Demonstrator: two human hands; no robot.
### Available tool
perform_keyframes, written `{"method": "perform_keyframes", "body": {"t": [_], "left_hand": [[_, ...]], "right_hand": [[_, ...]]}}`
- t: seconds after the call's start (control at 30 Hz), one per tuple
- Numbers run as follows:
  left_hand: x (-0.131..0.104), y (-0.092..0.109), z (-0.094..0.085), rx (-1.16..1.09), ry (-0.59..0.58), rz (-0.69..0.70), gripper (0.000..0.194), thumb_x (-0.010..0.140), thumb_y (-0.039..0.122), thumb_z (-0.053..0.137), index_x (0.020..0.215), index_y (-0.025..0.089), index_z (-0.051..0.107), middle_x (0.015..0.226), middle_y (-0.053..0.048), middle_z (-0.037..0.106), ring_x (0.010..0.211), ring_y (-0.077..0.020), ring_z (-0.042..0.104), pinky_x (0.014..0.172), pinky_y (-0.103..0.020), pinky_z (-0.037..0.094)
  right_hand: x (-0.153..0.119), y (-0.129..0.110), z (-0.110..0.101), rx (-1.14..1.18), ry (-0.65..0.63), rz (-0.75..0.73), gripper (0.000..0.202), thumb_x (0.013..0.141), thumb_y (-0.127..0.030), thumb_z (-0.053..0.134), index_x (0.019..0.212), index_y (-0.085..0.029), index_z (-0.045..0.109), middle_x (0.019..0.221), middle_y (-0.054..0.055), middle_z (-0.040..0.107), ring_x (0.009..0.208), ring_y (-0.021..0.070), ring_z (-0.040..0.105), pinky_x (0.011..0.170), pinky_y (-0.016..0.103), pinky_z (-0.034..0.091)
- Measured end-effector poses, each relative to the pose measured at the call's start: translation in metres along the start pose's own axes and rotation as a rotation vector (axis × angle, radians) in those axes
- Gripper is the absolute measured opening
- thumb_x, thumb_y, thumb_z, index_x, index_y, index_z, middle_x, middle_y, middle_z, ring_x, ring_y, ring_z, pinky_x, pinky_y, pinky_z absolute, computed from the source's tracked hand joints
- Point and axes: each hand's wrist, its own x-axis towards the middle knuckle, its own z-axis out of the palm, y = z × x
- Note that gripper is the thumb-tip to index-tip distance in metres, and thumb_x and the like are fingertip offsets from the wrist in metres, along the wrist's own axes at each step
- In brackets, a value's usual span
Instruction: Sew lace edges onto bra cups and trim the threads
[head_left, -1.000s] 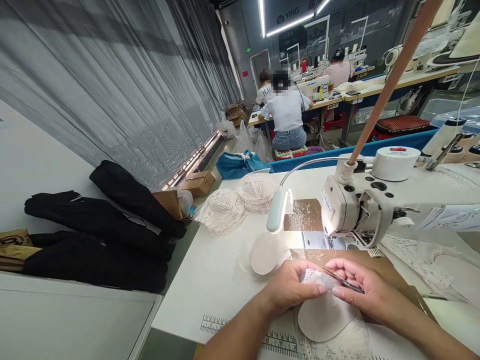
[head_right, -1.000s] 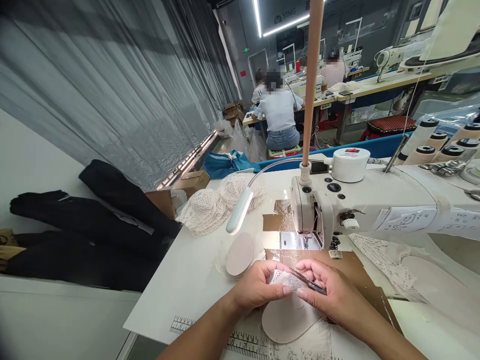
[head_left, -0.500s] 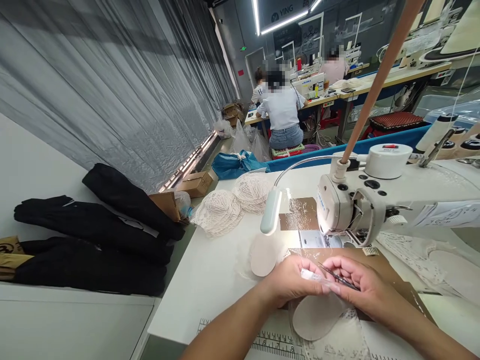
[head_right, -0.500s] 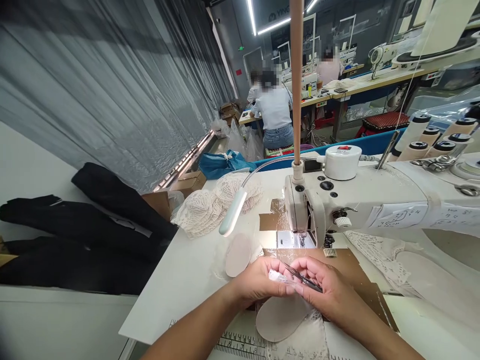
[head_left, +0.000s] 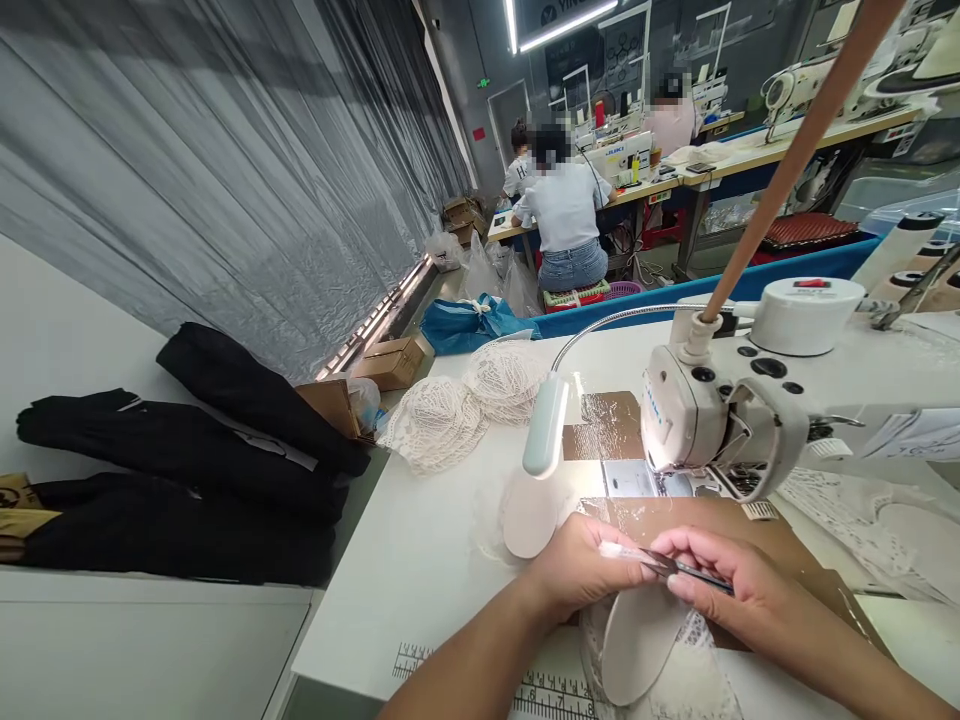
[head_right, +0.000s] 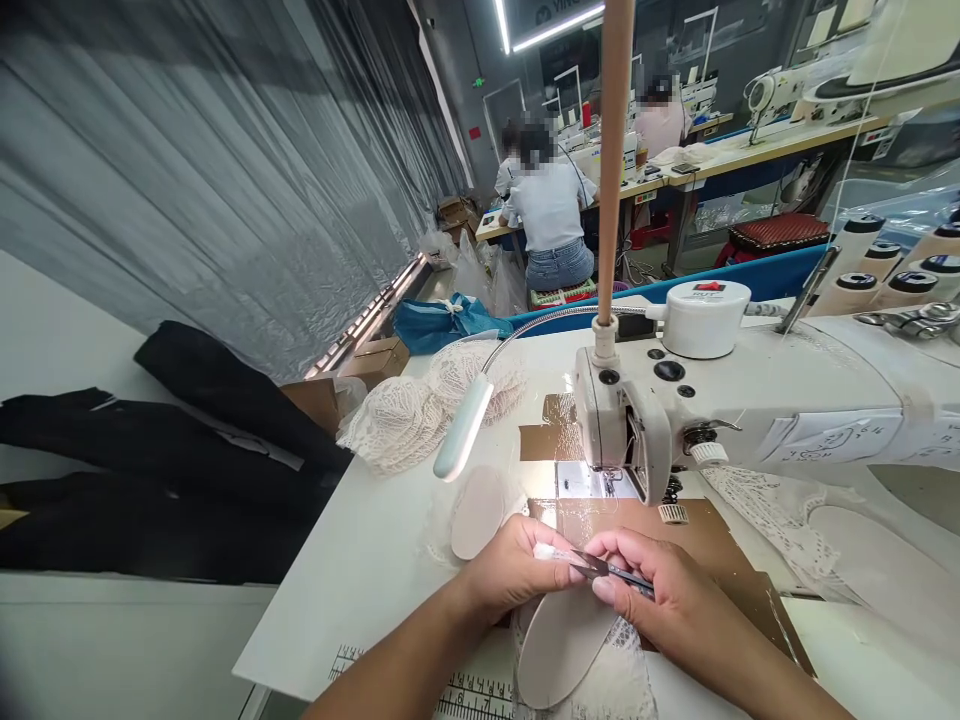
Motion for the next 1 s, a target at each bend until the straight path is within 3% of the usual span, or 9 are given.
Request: {"method": "perform_keyframes", "body": {"t": [0.2, 0.33, 0.43, 0.53, 0.67, 0.77, 0.83, 0.93, 1.0], "left_hand": [[0.002, -0.004, -0.003, 0.087, 0.036, -0.029, 0.046, 0.051, 0.047, 0.089, 0.073, 0.009, 0.074, 0.053, 0.003, 0.051, 0.051, -0.0081, 0.038, 0.05, -0.024, 0.025], [0.005, -0.005, -0.003, 0.066, -0.006, 0.0, 0.045, 0.054, 0.048, 0.087, 0.075, 0.01, 0.075, 0.059, 0.0, 0.056, 0.055, -0.0104, 0.044, 0.055, -0.024, 0.032], [0.0, 0.0, -0.006, 0.108, -0.059, 0.019, 0.05, 0.059, 0.051, 0.083, 0.088, 0.012, 0.077, 0.065, -0.001, 0.06, 0.06, -0.0122, 0.049, 0.059, -0.025, 0.036], [-0.022, 0.016, -0.012, 0.383, -0.092, 0.01, 0.055, 0.066, 0.052, 0.078, 0.109, 0.017, 0.072, 0.059, 0.004, 0.054, 0.053, -0.0107, 0.044, 0.053, -0.023, 0.032], [-0.053, 0.046, -0.024, 0.751, 0.082, 0.2, 0.034, 0.081, 0.048, 0.066, 0.077, 0.015, 0.072, 0.059, 0.001, 0.053, 0.054, -0.0122, 0.045, 0.052, -0.024, 0.029], [-0.052, 0.062, -0.039, 0.918, 0.375, 0.337, 0.028, 0.083, 0.042, 0.06, 0.089, 0.017, 0.07, 0.084, -0.004, 0.063, 0.075, -0.019, 0.055, 0.068, -0.027, 0.039], [-0.04, 0.064, -0.05, 0.963, 0.498, 0.306, 0.037, 0.076, 0.038, 0.066, 0.107, 0.018, 0.066, 0.105, -0.008, 0.063, 0.091, -0.0248, 0.056, 0.081, -0.031, 0.04], [-0.018, 0.057, -0.062, 0.931, 0.47, 0.244, 0.043, 0.064, 0.027, 0.071, 0.105, 0.016, 0.066, 0.099, -0.009, 0.063, 0.094, -0.0288, 0.056, 0.084, -0.034, 0.04], [-0.009, 0.047, -0.064, 0.871, 0.404, 0.222, 0.033, 0.063, 0.024, 0.069, 0.094, 0.015, 0.069, 0.084, -0.006, 0.064, 0.086, -0.0271, 0.058, 0.078, -0.032, 0.042]], "right_hand": [[0.004, 0.002, 0.008, -0.049, 0.004, -0.052, 0.032, 0.095, -0.054, 0.045, 0.099, -0.027, 0.061, 0.097, 0.002, 0.067, 0.091, 0.0226, 0.06, 0.081, 0.035, 0.045], [0.008, 0.003, 0.012, 0.001, 0.075, -0.019, 0.038, 0.094, -0.058, 0.044, 0.093, -0.024, 0.062, 0.091, 0.003, 0.067, 0.086, 0.0216, 0.06, 0.078, 0.034, 0.046], [0.009, 0.007, 0.013, 0.159, 0.174, 0.003, 0.042, 0.09, -0.062, 0.047, 0.1, -0.023, 0.059, 0.083, 0.002, 0.065, 0.075, 0.0197, 0.061, 0.068, 0.032, 0.048], [0.007, 0.015, 0.009, 0.156, 0.306, 0.013, 0.046, 0.087, -0.064, 0.05, 0.109, -0.024, 0.056, 0.082, 0.003, 0.067, 0.073, 0.0211, 0.064, 0.065, 0.031, 0.051], [0.001, 0.031, 0.008, -0.207, 0.424, -0.142, 0.036, 0.083, -0.048, 0.06, 0.114, -0.029, 0.061, 0.114, 0.007, 0.07, 0.105, 0.03, 0.065, 0.084, 0.038, 0.054], [0.0, 0.032, 0.019, -0.538, 0.294, -0.457, 0.036, 0.084, -0.023, 0.05, 0.117, -0.032, 0.064, 0.12, 0.006, 0.068, 0.097, 0.027, 0.069, 0.075, 0.035, 0.056], [0.001, 0.021, 0.029, -0.737, 0.124, -0.563, 0.035, 0.086, -0.015, 0.044, 0.109, -0.029, 0.066, 0.122, 0.007, 0.067, 0.086, 0.023, 0.07, 0.068, 0.032, 0.055], [0.0, 0.001, 0.034, -0.892, -0.125, -0.54, 0.023, 0.083, -0.009, 0.044, 0.081, -0.023, 0.063, 0.098, 0.007, 0.069, 0.073, 0.0198, 0.066, 0.062, 0.029, 0.05], [-0.005, -0.004, 0.026, -0.89, -0.165, -0.437, 0.018, 0.072, -0.005, 0.048, 0.071, -0.022, 0.055, 0.084, 0.004, 0.067, 0.072, 0.0202, 0.063, 0.06, 0.029, 0.046]]}}
